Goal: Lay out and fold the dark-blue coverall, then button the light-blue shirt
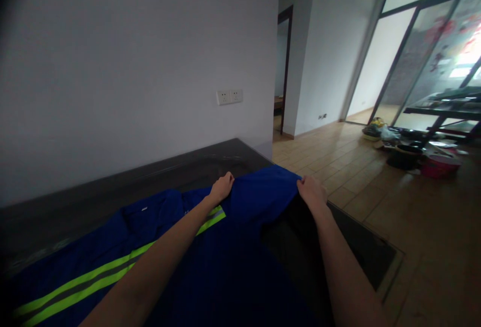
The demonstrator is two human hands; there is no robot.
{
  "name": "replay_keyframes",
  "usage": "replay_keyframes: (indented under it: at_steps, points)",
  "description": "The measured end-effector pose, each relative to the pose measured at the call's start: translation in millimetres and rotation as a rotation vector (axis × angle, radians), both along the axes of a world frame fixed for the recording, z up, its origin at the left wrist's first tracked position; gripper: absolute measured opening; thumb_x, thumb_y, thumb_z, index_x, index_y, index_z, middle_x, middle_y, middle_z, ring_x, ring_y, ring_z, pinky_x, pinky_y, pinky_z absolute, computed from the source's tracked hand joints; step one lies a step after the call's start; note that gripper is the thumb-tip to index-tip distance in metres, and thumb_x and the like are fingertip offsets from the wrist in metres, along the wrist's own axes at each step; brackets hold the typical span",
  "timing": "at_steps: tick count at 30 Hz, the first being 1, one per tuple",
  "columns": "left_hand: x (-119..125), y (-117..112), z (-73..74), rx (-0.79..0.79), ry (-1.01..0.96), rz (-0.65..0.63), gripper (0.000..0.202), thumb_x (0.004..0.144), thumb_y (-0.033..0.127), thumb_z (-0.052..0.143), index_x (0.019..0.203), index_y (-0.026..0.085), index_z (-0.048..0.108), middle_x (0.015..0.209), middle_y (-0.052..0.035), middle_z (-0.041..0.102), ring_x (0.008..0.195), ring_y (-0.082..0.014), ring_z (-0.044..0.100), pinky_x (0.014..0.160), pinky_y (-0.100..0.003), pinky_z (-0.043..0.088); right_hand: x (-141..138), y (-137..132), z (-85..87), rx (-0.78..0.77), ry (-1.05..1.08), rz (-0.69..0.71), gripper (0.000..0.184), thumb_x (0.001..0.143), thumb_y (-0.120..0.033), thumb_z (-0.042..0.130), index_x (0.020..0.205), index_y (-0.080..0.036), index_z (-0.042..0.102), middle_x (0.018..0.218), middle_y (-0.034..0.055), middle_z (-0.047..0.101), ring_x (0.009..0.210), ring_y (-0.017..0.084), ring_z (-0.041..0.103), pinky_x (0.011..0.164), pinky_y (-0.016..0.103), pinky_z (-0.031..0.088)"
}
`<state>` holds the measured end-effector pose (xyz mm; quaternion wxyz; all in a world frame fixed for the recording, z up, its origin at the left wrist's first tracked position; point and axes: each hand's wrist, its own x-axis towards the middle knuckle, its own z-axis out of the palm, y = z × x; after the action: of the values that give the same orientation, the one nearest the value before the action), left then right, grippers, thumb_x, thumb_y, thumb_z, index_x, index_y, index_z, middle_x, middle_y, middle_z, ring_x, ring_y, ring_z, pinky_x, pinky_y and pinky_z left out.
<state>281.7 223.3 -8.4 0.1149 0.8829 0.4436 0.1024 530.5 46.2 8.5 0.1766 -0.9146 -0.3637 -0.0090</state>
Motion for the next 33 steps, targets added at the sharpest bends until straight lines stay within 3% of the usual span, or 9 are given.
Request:
replay_keyframes:
  at_steps: [6, 14, 17, 20, 24, 26, 29, 33]
  points:
    - [4.4, -3.4, 1.4, 0.004, -0.04, -0.002, 0.03, 0.098, 0.033, 0.024, 0.114, 0.018, 0.045, 0.101, -0.0134, 0.067, 0.09, -0.0239, 0.066, 0.074, -0.033, 0.048, 3.9, -18.8, 14.0, -0.003, 0.028, -0.068, 0.029, 0.083, -0.03, 0.042, 0.073, -0.018, 0.067, 0.076, 0.0103, 0.069, 0.079, 0.025, 0.065, 0.062, 0.031, 0.044]
    - [8.2, 1.3, 0.0, 0.052, -0.013, -0.062, 0.03, 0.093, 0.042, 0.04, 0.094, 0.019, 0.058, 0.098, -0.0124, 0.067, 0.094, -0.0248, 0.064, 0.08, -0.035, 0.047, 9.8, -25.5, 5.7, -0.302, 0.111, -0.013, 0.021, 0.079, -0.03, 0.054, 0.068, -0.018, 0.068, 0.068, 0.0096, 0.067, 0.067, 0.022, 0.066, 0.055, 0.029, 0.045]
    - [14.6, 3.5, 1.1, 0.063, -0.052, -0.102, 0.028, 0.094, 0.04, 0.039, 0.097, 0.019, 0.056, 0.096, -0.0115, 0.067, 0.091, -0.0228, 0.064, 0.078, -0.033, 0.047, 12.7, -27.9, 5.7, -0.346, 0.122, -0.018, 0.02, 0.078, -0.03, 0.056, 0.07, -0.017, 0.069, 0.068, 0.01, 0.067, 0.068, 0.023, 0.067, 0.055, 0.029, 0.046]
    - [19.5, 3.8, -0.6, 0.068, -0.109, -0.157, 0.021, 0.095, 0.035, 0.039, 0.103, 0.021, 0.053, 0.099, -0.008, 0.066, 0.09, -0.0186, 0.064, 0.077, -0.028, 0.047, 14.5, -28.7, 6.7, -0.34, 0.085, -0.038, 0.021, 0.079, -0.031, 0.056, 0.074, -0.016, 0.07, 0.071, 0.011, 0.067, 0.071, 0.024, 0.067, 0.057, 0.03, 0.047]
    - [21.0, -0.1, -7.1, 0.096, -0.16, -0.184, 0.02, 0.093, 0.03, 0.045, 0.109, 0.021, 0.051, 0.106, -0.0073, 0.063, 0.097, -0.0184, 0.061, 0.084, -0.029, 0.045, 2.7, -21.5, 11.6, -0.184, -0.09, -0.058, 0.028, 0.086, -0.033, 0.048, 0.09, -0.014, 0.069, 0.086, 0.0138, 0.068, 0.084, 0.027, 0.066, 0.066, 0.034, 0.049]
    - [20.5, -3.9, -8.7, 0.121, -0.182, -0.181, 0.024, 0.092, 0.031, 0.045, 0.113, 0.02, 0.051, 0.111, -0.0085, 0.061, 0.103, -0.0199, 0.058, 0.088, -0.032, 0.044, -12.6, -12.9, 14.1, -0.068, -0.167, 0.038, 0.03, 0.089, -0.034, 0.044, 0.096, -0.015, 0.067, 0.095, 0.014, 0.067, 0.092, 0.027, 0.063, 0.075, 0.035, 0.048]
    - [17.0, -11.9, -5.5, 0.186, -0.251, -0.148, 0.026, 0.093, 0.028, 0.041, 0.116, 0.019, 0.05, 0.118, -0.0095, 0.056, 0.111, -0.0213, 0.052, 0.094, -0.035, 0.041, -41.2, 2.9, 11.4, 0.04, -0.232, 0.308, 0.034, 0.092, -0.034, 0.041, 0.112, -0.017, 0.063, 0.115, 0.0132, 0.062, 0.108, 0.026, 0.056, 0.09, 0.037, 0.044]
    - [-0.3, -29.9, 1.8, 0.208, -0.288, -0.139, 0.027, 0.09, 0.017, 0.041, 0.113, 0.02, 0.053, 0.118, -0.008, 0.055, 0.112, -0.0203, 0.05, 0.096, -0.035, 0.04, -68.1, 17.7, -5.5, -0.036, -0.16, 0.5, 0.044, 0.095, -0.041, 0.035, 0.135, -0.026, 0.047, 0.141, 0.0105, 0.045, 0.13, 0.031, 0.036, 0.102, 0.05, 0.034]
